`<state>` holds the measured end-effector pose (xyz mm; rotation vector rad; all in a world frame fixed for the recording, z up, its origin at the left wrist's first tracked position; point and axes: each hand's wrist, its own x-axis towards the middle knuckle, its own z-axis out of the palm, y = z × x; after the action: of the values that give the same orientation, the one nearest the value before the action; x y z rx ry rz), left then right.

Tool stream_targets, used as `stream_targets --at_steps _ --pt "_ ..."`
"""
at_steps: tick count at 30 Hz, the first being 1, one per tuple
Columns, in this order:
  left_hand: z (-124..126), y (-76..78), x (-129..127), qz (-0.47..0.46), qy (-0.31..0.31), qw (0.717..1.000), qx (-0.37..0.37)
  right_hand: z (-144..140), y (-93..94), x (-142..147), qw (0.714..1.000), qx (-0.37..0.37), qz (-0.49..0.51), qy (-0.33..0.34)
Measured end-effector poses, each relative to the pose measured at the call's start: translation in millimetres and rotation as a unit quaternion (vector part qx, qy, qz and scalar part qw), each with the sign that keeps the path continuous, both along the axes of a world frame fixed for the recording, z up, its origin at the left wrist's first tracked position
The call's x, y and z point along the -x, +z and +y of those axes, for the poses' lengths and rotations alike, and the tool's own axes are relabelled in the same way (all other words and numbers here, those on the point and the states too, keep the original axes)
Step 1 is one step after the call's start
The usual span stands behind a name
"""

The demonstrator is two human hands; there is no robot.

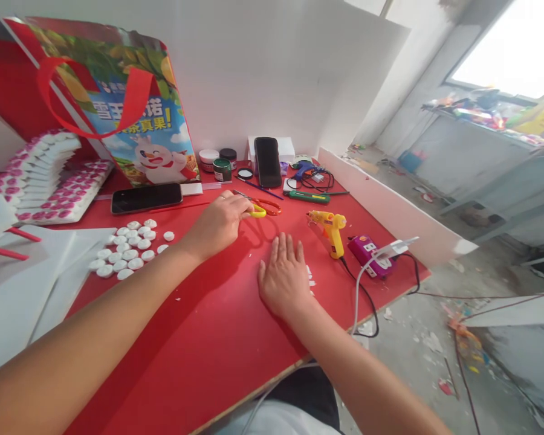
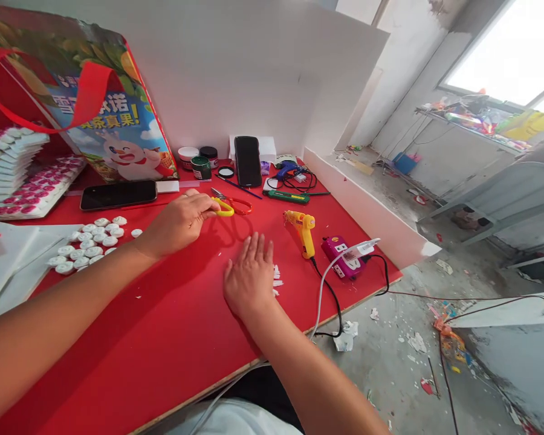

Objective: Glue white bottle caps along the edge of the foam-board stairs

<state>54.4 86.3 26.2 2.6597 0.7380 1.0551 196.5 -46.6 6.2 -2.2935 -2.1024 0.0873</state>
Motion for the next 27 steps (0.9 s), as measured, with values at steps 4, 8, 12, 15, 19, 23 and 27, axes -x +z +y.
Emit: stream_targets --at_steps 4,8,12,15,19,23,27 --pt "1.8 2.2 2.2 0.007 -0.001 1.0 0.009 -64.6 -3.0 -37.6 0.997 -0.004 -0.076 0.0" --pt "3.3 -2.1 2.1 0.014 -0.013 0.999 0.028 -166.9 -7.0 -109.3 0.983 -0.033 -0.174 0.042" --pt "0.4 -7.1 -3.9 0.013 -0.019 0.999 0.027 -216.3 11.9 -146.1 0.972 -0.065 -0.184 0.134" --pt "-2.4 -7.5 -6.6 0.021 -0.02 0.999 0.014 -186.9 31.7 -117.9 0.977 -0.083 -0.141 0.14" --pt "-0.8 -2.3 -4.8 0.019 -0.013 1.0 0.012 -102.8 33.8 -30.5 0.979 -0.098 -0.015 0.177" --pt "5.2 5.4 -5.7 0.02 0.004 1.0 0.023 -31.1 6.2 54.4 0.965 -0.041 0.075 0.247" --pt "7.3 6.7 -10.1 0.011 0.008 1.0 0.024 4.7 -12.2 78.4 0.968 0.002 0.112 0.225"
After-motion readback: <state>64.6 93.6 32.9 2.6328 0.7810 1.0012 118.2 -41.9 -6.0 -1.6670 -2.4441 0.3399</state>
